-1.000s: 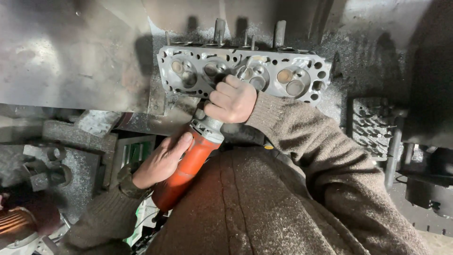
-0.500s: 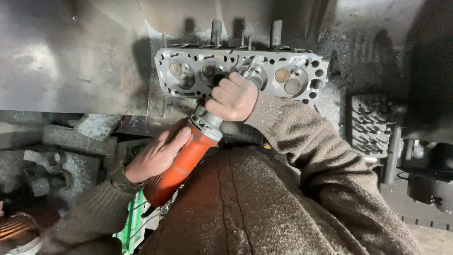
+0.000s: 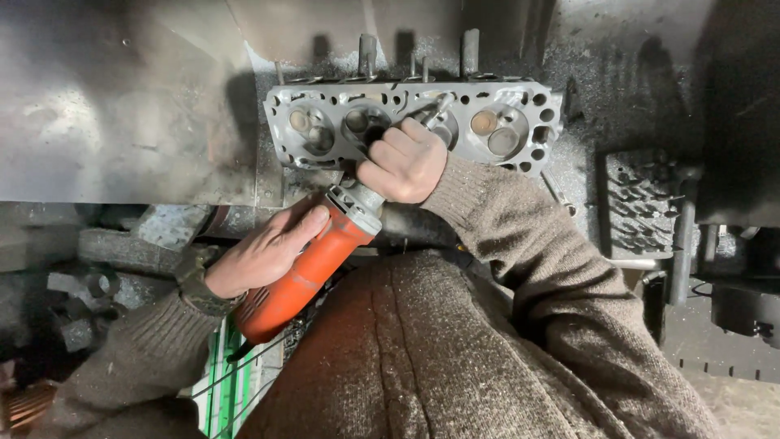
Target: Polishing and porting the intake and exhaust areas of an engine cylinder head using a die grinder.
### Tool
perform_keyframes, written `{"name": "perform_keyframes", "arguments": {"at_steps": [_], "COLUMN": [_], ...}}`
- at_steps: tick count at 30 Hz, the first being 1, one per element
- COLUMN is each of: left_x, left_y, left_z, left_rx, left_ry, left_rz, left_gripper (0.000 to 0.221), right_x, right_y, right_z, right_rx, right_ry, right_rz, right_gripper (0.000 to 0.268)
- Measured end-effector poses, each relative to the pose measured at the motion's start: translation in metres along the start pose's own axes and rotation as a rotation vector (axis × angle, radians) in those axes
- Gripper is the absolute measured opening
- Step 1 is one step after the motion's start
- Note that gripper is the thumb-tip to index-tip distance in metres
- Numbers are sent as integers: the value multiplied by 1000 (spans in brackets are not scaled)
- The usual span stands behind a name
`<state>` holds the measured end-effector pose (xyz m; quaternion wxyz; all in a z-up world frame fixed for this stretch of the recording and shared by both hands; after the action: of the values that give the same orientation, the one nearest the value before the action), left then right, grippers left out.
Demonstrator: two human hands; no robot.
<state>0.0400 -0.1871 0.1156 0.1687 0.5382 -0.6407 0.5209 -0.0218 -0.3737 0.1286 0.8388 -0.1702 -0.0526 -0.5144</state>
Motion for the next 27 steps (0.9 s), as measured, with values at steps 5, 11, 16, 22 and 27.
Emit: {"name": "perform_keyframes", "arguments": {"at_steps": [5, 11, 16, 22, 27], "left_x": [-1, 5, 24, 31, 27], "left_y": [1, 3, 10, 38, 41], "left_z": [4, 0, -6, -8, -15], "left_rx": [-24, -9, -7, 41, 119], "left_ry": [-29, -41, -40, 220, -27], "left_rz": [11, 15, -18, 304, 3], "left_gripper": [47, 43, 44, 21, 30], "right_x": [-3, -5, -10, -13, -3], "right_y": [2, 1, -5, -20, -30], "right_z": [-5, -9, -10, -13, 7], "right_rx": [-11, -21, -24, -1, 117], "right_ry": [7, 2, 10, -28, -93], "right_rz": [-34, -27, -21, 11, 84], "right_gripper": [45, 41, 41, 44, 42]}}
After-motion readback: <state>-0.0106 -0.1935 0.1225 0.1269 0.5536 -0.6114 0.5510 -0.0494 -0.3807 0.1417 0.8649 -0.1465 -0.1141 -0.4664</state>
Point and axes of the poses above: each hand's wrist, its own z-axis towards the middle knuckle, its own y-axis out of the palm, x = y × z, the point moved 7 cm from there along z, towards the middle knuckle, and after that the axes turned 10 degrees about -x, right-handed, at the moved point
